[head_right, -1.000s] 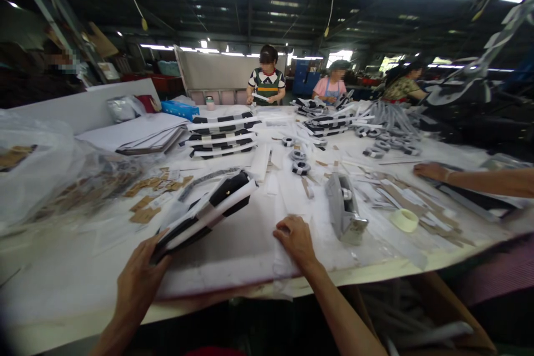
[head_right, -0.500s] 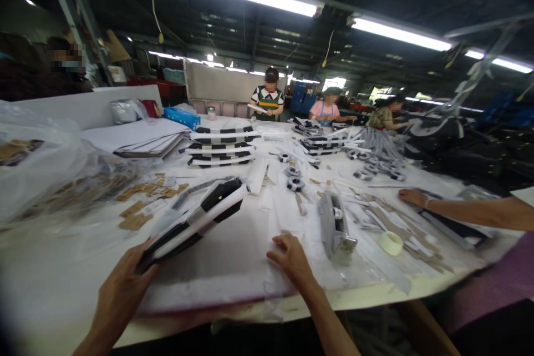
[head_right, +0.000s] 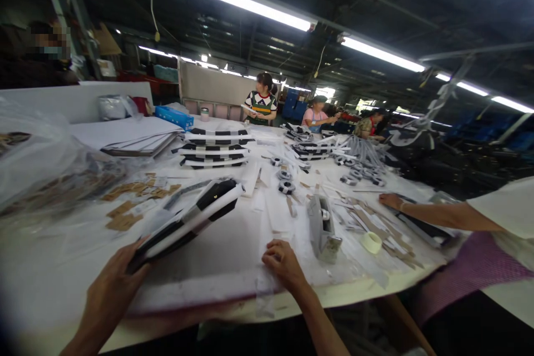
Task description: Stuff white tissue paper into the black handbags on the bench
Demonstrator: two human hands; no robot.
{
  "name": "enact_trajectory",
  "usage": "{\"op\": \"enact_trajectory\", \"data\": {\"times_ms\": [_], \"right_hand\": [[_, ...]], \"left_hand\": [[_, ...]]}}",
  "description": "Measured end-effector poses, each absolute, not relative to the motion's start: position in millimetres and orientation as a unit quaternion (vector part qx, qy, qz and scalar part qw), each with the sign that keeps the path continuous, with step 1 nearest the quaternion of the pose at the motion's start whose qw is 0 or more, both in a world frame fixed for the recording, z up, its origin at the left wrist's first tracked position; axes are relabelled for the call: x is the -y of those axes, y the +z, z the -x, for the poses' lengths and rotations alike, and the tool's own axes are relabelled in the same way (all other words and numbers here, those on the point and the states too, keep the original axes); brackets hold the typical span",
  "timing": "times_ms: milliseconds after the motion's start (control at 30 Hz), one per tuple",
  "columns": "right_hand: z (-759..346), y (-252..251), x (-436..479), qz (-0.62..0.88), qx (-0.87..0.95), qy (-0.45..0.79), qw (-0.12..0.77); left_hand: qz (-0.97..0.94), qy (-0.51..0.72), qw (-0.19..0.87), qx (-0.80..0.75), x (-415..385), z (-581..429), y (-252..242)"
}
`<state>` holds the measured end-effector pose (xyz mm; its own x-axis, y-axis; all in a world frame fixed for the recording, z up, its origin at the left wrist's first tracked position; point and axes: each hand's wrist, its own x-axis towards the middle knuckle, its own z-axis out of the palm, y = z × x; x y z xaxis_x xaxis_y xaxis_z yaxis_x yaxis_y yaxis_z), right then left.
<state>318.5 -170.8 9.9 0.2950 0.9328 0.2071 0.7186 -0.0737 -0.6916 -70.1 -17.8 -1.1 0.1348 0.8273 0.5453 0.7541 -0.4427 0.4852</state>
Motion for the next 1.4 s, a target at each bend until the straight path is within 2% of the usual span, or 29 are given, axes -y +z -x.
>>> {"op": "enact_trajectory", "data": {"times_ms": [133,233,533,733,900,1000,1067,1167,1300,1400], "right_hand": [[-314.9,14.2,198.7,0.697,0.603,0.206,0.330],[-311.2,11.7,212.5,0.706,0.593,0.196,0.335],[-310.8,2.1,209.2,0.704,0.529,0.200,0.430],[-309.8,24.1,206.4,0.721,0.445,0.260,0.464],[-293.6,41.0,198.4,0.729,0.341,0.253,0.538],[-263.9,45.9,188.2,0.691,0.346,0.276,0.572],[-234.1,46.9,180.7,0.647,0.405,0.335,0.553],[-185.3,46.3,172.4,0.566,0.537,0.427,0.458],[-150.1,50.4,167.8,0.499,0.660,0.441,0.348],[-163.5,56.6,159.9,0.526,0.639,0.445,0.342]], "left_hand": [[-0.747,0.399,0.060,-0.528,19.9,69.4,3.7],[-0.746,0.399,0.072,-0.529,20.2,68.8,4.6],[-0.752,0.379,0.077,-0.533,18.0,67.8,2.5],[-0.756,0.393,0.058,-0.521,22.6,66.5,7.2],[-0.765,0.395,0.052,-0.507,27.1,64.5,11.6],[-0.763,0.395,0.057,-0.508,28.2,63.7,12.6],[-0.759,0.397,0.060,-0.512,29.0,63.3,13.0],[-0.756,0.404,0.067,-0.511,30.1,62.9,13.3],[-0.752,0.411,0.076,-0.510,31.3,63.0,12.7],[-0.748,0.415,0.086,-0.511,32.3,62.5,12.7]]}}
